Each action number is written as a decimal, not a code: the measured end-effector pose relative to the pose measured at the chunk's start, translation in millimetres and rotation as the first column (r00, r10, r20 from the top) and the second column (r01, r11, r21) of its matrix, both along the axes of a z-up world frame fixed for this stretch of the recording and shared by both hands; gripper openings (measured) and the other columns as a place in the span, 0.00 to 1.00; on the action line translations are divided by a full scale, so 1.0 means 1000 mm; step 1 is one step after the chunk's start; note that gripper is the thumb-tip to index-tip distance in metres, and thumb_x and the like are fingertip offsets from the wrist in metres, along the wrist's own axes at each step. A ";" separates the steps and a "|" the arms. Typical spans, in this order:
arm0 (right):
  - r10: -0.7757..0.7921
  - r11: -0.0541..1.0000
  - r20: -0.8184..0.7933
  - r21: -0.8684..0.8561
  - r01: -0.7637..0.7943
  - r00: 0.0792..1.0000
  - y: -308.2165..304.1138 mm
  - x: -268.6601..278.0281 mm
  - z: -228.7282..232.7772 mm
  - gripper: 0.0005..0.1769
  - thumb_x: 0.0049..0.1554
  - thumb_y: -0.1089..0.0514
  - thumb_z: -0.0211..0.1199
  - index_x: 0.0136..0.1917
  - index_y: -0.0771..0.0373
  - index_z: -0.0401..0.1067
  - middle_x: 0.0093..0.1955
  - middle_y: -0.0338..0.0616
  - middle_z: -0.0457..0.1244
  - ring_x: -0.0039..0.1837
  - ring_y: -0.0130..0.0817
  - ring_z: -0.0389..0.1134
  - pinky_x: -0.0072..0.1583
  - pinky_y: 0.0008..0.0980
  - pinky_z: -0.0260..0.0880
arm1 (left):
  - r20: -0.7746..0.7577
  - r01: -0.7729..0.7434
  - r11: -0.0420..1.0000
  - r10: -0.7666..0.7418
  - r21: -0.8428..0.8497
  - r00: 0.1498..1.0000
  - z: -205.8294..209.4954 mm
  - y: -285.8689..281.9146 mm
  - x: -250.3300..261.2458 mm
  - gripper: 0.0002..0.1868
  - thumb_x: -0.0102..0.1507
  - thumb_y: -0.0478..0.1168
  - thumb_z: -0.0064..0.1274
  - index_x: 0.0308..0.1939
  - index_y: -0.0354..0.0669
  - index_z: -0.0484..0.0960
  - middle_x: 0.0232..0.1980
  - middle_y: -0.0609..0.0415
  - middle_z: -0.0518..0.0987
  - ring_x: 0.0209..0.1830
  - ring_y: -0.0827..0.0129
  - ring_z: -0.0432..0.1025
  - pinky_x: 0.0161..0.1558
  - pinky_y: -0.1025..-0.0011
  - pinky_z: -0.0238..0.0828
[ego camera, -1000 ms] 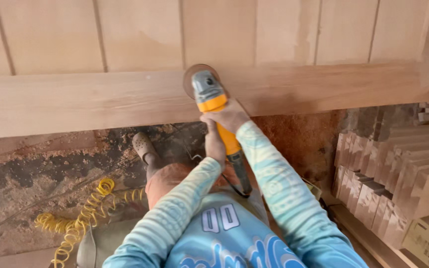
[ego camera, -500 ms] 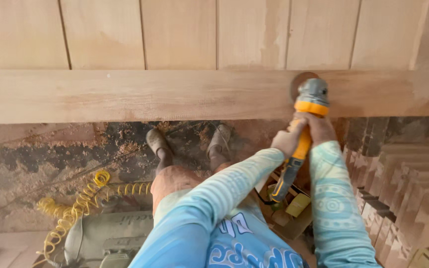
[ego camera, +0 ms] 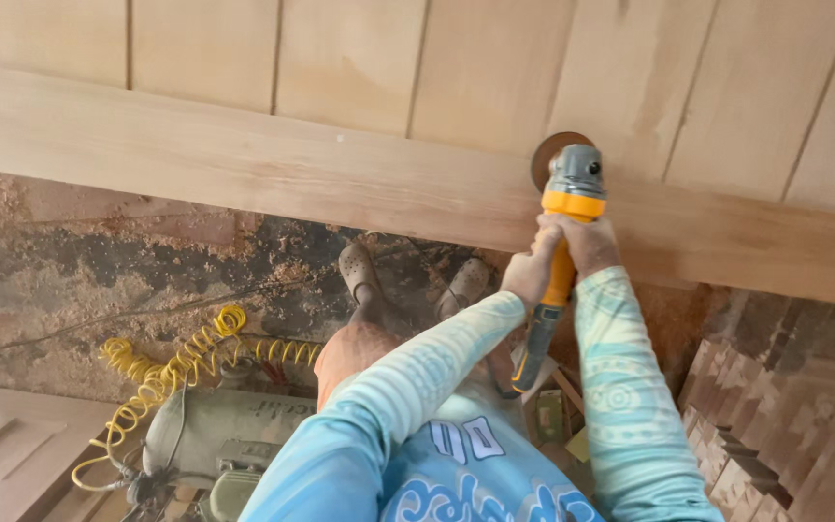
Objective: The person uses a handheld power sander to smooth the surface of a large wooden door or panel. They move the sander systematically across the flat surface and along the edges, generating wood dust.
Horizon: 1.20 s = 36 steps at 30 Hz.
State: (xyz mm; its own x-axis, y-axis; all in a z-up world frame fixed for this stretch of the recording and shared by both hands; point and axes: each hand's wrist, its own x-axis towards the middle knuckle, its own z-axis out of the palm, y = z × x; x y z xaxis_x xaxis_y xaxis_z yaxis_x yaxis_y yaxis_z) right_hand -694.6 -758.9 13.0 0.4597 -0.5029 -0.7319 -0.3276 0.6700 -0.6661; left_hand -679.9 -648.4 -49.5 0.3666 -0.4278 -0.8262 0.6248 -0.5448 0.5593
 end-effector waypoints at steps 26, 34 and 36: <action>0.627 0.658 -0.350 -0.242 -0.713 0.696 0.181 0.204 0.024 0.25 0.35 0.45 0.80 0.45 0.57 0.81 0.44 0.43 0.73 0.46 0.35 0.75 0.52 0.36 0.75 | -0.312 -0.733 0.646 0.666 -0.214 0.678 0.064 0.189 0.149 0.51 0.58 0.78 0.38 0.69 0.40 0.69 0.61 0.53 0.79 0.58 0.63 0.75 0.60 0.64 0.72; 0.478 0.845 -0.166 -0.181 -0.503 0.862 0.029 0.003 -0.003 0.20 0.39 0.52 0.79 0.45 0.59 0.83 0.44 0.39 0.74 0.45 0.28 0.75 0.52 0.31 0.76 | -0.358 -0.565 0.822 0.507 -0.074 0.784 0.020 0.043 -0.027 0.50 0.61 0.77 0.32 0.68 0.39 0.71 0.62 0.53 0.80 0.60 0.64 0.75 0.61 0.67 0.70; 0.416 0.879 -0.168 -0.176 -0.443 0.894 -0.017 -0.056 -0.010 0.17 0.43 0.54 0.78 0.46 0.59 0.83 0.43 0.40 0.74 0.43 0.28 0.74 0.50 0.31 0.75 | -0.233 -0.360 0.928 0.329 -0.101 0.915 0.006 0.000 -0.078 0.51 0.64 0.76 0.30 0.63 0.31 0.77 0.55 0.48 0.83 0.54 0.64 0.77 0.55 0.66 0.74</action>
State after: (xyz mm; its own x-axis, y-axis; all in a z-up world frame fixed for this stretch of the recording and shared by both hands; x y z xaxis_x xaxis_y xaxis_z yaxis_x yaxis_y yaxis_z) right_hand -750.3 -775.7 2.5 0.5789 -0.4207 -0.6985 -0.6390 0.2980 -0.7091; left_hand -758.2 -648.4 -43.3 0.3383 -0.4217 -0.8413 0.8698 -0.2010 0.4505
